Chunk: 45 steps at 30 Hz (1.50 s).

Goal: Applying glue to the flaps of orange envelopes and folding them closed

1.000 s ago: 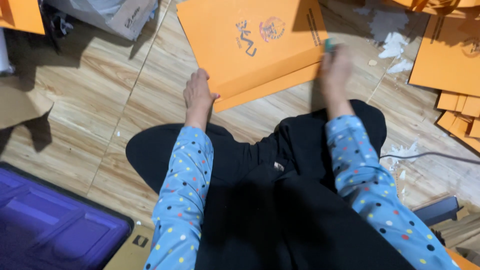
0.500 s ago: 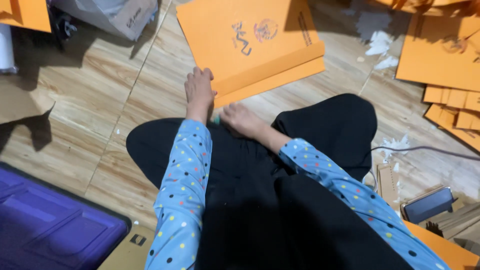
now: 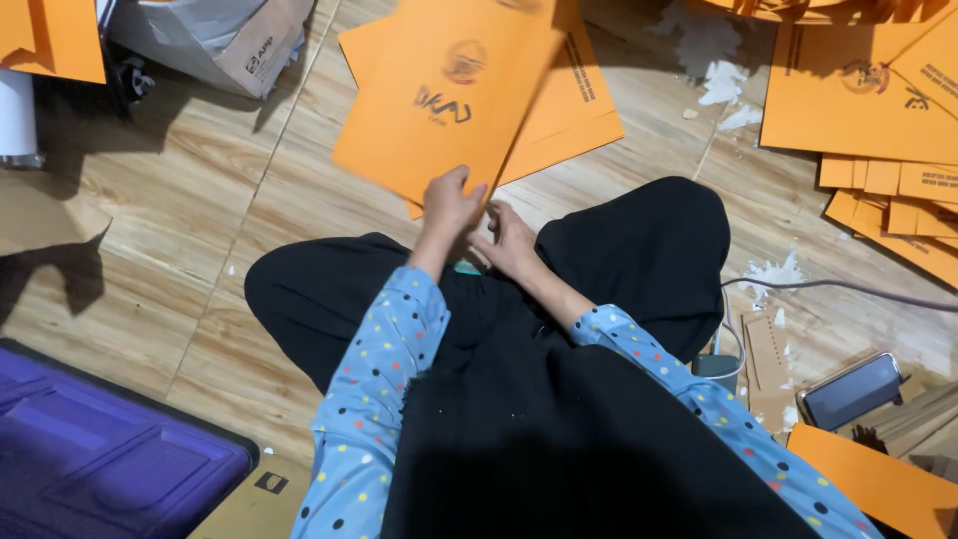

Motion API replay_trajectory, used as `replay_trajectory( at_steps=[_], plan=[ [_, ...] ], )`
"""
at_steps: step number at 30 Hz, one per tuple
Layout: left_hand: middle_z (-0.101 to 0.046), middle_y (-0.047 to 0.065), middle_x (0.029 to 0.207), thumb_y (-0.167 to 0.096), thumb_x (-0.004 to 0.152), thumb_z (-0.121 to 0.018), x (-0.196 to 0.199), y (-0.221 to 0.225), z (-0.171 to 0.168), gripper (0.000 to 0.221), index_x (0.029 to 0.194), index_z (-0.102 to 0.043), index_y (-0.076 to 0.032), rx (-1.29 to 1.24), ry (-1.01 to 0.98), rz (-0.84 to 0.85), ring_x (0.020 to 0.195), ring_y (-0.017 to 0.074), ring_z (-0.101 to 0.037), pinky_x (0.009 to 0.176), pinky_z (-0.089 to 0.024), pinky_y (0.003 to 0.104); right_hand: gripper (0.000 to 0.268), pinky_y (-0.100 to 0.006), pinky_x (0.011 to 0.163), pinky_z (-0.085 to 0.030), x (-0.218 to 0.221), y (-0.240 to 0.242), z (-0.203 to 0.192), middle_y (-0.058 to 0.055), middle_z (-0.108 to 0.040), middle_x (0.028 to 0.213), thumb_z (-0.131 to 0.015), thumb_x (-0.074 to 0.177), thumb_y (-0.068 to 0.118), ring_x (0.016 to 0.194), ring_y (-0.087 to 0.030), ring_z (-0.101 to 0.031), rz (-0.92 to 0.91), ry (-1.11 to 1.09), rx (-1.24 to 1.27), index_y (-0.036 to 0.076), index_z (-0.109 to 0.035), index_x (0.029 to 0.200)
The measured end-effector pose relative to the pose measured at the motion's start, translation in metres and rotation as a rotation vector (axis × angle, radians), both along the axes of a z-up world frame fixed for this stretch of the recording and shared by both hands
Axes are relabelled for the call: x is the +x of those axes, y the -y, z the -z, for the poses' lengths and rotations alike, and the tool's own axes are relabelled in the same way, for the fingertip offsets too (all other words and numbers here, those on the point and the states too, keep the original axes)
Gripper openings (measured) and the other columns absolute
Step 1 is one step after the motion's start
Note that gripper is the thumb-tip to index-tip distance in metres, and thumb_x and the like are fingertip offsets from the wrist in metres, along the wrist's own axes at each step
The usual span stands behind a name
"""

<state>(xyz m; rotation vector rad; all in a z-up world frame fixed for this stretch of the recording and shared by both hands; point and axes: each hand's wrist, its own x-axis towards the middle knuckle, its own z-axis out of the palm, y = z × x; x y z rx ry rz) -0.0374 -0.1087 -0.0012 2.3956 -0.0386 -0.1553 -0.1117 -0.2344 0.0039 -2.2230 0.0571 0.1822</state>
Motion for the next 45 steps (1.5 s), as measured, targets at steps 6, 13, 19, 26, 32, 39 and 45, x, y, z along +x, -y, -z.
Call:
replay_trajectory(
  at_steps=[6,13,19,26,32,39,45],
  plan=[
    [-0.056,0.018,0.061,-0.026,0.075,-0.061,-0.022,0.044,-0.069,0.018,0.076,-0.055,-0.009,-0.243,0.042,-0.138,0.067,0.0399,-0.060,0.055,-0.045,0.048,0.017,-0.039,0.069,-0.047,0.006,0.011,-0.039,-0.013,-0.062,0.074,-0.053,0.079,0.012,0.084,-0.030,-0.062,0.225,0.123,0.248,0.015,-0.059,0.095],
    [-0.047,0.011,0.108,-0.034,0.094,-0.037,-0.040,0.045,-0.102,0.030,0.112,-0.048,-0.012,-0.349,0.554,-0.006,0.105,0.0322,-0.048,0.091,-0.038,0.042,0.036,-0.041,0.094,-0.041,0.050,0.052,-0.044,-0.025,-0.057,0.107,-0.048,0.081,-0.007,0.104,-0.025,-0.051,0.405,0.401,0.590,-0.010,-0.050,0.116],
    [-0.032,0.013,0.134,-0.038,0.092,-0.035,-0.045,0.026,-0.091,0.047,0.132,-0.035,-0.012,-0.063,0.610,0.020,0.124,0.0326,-0.033,0.103,-0.026,0.044,0.023,-0.034,0.042,-0.055,0.139,0.136,-0.053,-0.016,-0.059,0.058,-0.032,0.088,0.004,0.043,-0.029,-0.064,0.606,0.376,0.802,0.003,-0.043,0.108],
    [-0.034,0.013,0.134,-0.026,0.080,-0.059,-0.036,0.014,-0.055,0.048,0.123,-0.041,-0.011,0.250,0.266,0.044,0.125,0.0327,-0.031,0.100,-0.027,0.050,0.019,-0.027,0.055,-0.057,0.205,0.210,-0.105,-0.025,-0.058,0.083,-0.047,0.088,0.010,0.066,-0.029,-0.064,1.012,-0.109,1.513,-0.007,-0.047,0.096],
    [-0.036,0.009,0.133,-0.033,0.072,-0.068,-0.021,0.016,-0.015,0.058,0.122,-0.043,-0.013,0.480,0.210,0.143,0.125,0.0331,-0.030,0.099,-0.026,0.054,0.014,-0.037,0.050,-0.044,0.206,0.234,-0.005,-0.012,-0.050,0.071,-0.041,0.073,-0.002,0.060,-0.025,-0.056,0.982,0.073,1.169,0.006,-0.047,0.083],
    [-0.043,0.005,0.117,-0.043,0.077,-0.062,0.003,0.013,0.005,0.047,0.110,-0.044,-0.015,0.847,0.343,0.314,0.102,0.0263,-0.042,0.066,-0.045,0.037,0.018,-0.037,0.075,-0.046,0.141,0.180,0.018,-0.007,-0.065,0.092,-0.047,0.083,0.021,0.086,-0.022,-0.060,0.617,-0.116,-0.129,0.013,-0.061,0.091],
    [-0.046,0.010,0.111,-0.037,0.074,-0.066,0.008,0.009,0.022,0.047,0.106,-0.047,-0.009,0.761,0.392,0.344,0.096,0.0298,-0.046,0.058,-0.049,0.036,0.012,-0.041,0.059,-0.044,0.136,0.173,0.006,-0.006,-0.059,0.083,-0.052,0.081,0.021,0.075,-0.023,-0.058,0.543,0.004,-0.275,0.014,-0.060,0.077]
  ],
)
